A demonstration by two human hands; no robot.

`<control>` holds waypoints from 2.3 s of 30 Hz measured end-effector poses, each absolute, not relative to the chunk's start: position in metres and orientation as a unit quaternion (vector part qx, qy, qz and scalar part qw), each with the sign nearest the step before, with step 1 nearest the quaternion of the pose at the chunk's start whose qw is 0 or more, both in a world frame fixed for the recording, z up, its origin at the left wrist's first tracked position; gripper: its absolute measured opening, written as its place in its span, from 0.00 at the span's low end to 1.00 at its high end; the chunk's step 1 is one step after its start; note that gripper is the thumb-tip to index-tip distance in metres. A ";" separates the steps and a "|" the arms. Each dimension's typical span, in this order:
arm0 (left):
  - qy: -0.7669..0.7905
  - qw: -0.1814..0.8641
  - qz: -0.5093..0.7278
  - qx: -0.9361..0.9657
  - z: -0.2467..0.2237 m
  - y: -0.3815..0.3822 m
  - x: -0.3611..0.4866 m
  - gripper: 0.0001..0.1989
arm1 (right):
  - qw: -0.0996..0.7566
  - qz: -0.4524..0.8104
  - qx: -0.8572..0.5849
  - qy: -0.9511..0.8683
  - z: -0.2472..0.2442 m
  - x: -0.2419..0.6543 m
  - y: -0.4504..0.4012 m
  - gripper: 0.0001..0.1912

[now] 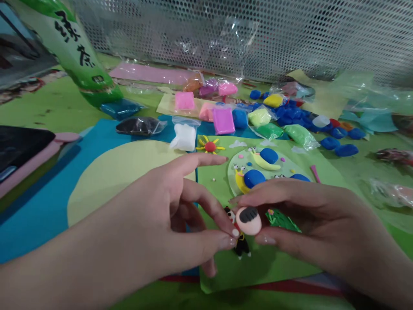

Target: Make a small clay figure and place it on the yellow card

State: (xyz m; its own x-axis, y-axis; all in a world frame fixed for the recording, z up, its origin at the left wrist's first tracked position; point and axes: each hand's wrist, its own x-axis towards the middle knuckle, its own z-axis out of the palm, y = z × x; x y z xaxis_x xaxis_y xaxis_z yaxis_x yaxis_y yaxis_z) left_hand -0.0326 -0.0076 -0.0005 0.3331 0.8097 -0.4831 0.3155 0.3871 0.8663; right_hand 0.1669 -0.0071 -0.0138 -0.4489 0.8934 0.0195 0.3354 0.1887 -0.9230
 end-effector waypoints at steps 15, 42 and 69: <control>0.592 0.585 0.140 0.537 0.024 -0.017 -0.028 0.37 | 0.269 0.422 -0.457 -0.736 -0.011 0.164 -0.007 0.11; 0.566 0.615 0.110 0.538 0.014 -0.010 -0.036 0.35 | 0.265 0.438 -0.441 -0.737 -0.007 0.163 -0.009 0.09; 0.542 0.653 0.140 0.510 0.011 -0.008 -0.039 0.37 | 0.263 0.434 -0.435 -0.743 -0.010 0.167 -0.008 0.10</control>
State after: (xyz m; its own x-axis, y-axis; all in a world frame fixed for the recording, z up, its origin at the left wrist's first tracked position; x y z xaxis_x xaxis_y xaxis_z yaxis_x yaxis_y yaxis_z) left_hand -0.0387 -0.0083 0.0110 0.3736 0.7357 -0.5649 0.3690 0.4409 0.8182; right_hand 0.1668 -0.0081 -0.0100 -0.4825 0.8758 0.0131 0.4183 0.2435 -0.8750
